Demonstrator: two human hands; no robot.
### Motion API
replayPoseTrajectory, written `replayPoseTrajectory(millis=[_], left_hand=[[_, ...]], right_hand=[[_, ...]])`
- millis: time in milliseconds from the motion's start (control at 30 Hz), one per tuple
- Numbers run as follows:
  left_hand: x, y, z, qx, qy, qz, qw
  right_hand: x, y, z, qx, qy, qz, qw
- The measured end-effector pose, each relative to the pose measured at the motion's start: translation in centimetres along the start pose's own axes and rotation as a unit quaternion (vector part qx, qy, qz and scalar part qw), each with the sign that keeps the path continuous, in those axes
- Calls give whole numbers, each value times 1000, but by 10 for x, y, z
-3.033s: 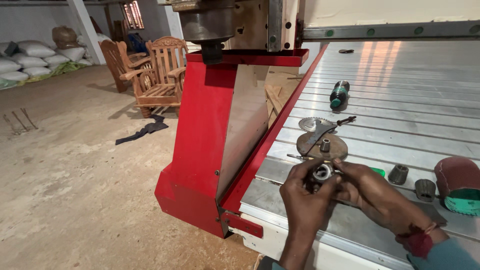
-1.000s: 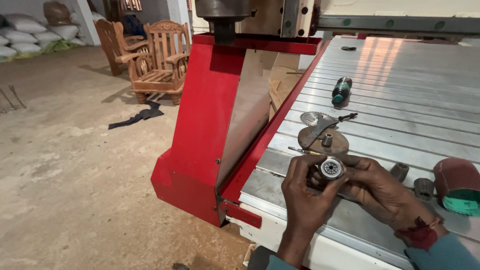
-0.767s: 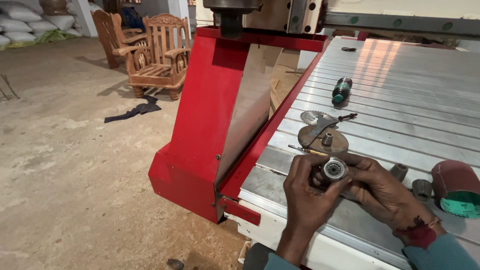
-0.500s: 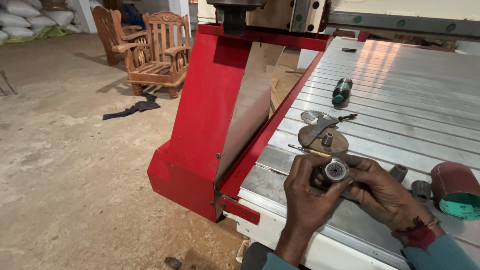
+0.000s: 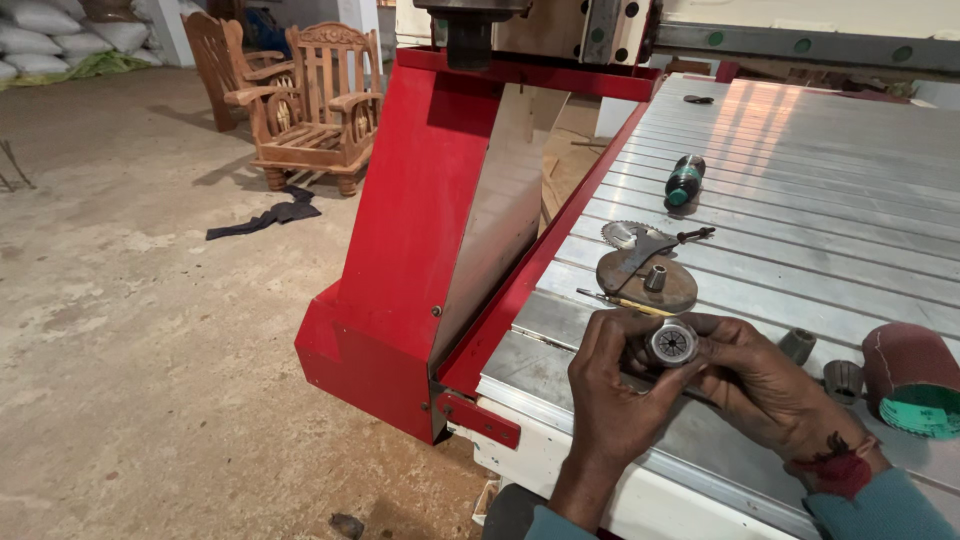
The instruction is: The person removes a tool holder assembly from a large machine using a screwdriver, wipes the internal and external surfaces of the components with a cloth, and handles small metal nuts and a collet on a work surface.
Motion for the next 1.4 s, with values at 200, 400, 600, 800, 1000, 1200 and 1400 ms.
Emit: replayPoseTrajectory(millis=[200,400,600,800,1000,1200,1400], left_hand=[[0,0,-2,-20,-14,-3,1000],[-3,1,0,-26,-14,6,1000],[-4,2,1,-32,-5,11,999],[-1,1,-6,-59,-25,3,998],[0,1,-8,-74,-51,6,996],[-4,1,-19,-121,-114,58,984],[-34,4,-29,-191,-17,143,971]], right_hand=[[1,1,1,8,-18,11,1000],[8,-1,1,10,-32,-5,999],[8,1,1,7,-24,-11,1000],[4,2,2,7,-18,-25,1000],[6,1,2,6,-23,7,1000],[6,1,-6,-42,8,-6,999],[5,3,-21,-115,74,1,991]])
Point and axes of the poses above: each hand's wrist, its own y-axis towards the middle knuckle, its own x-axis out of the palm, z = x × y, the point moved 7 cm from there along y, towards the middle knuckle, and after that the axes turned 15 degrees about y, right-handed, at the moved point
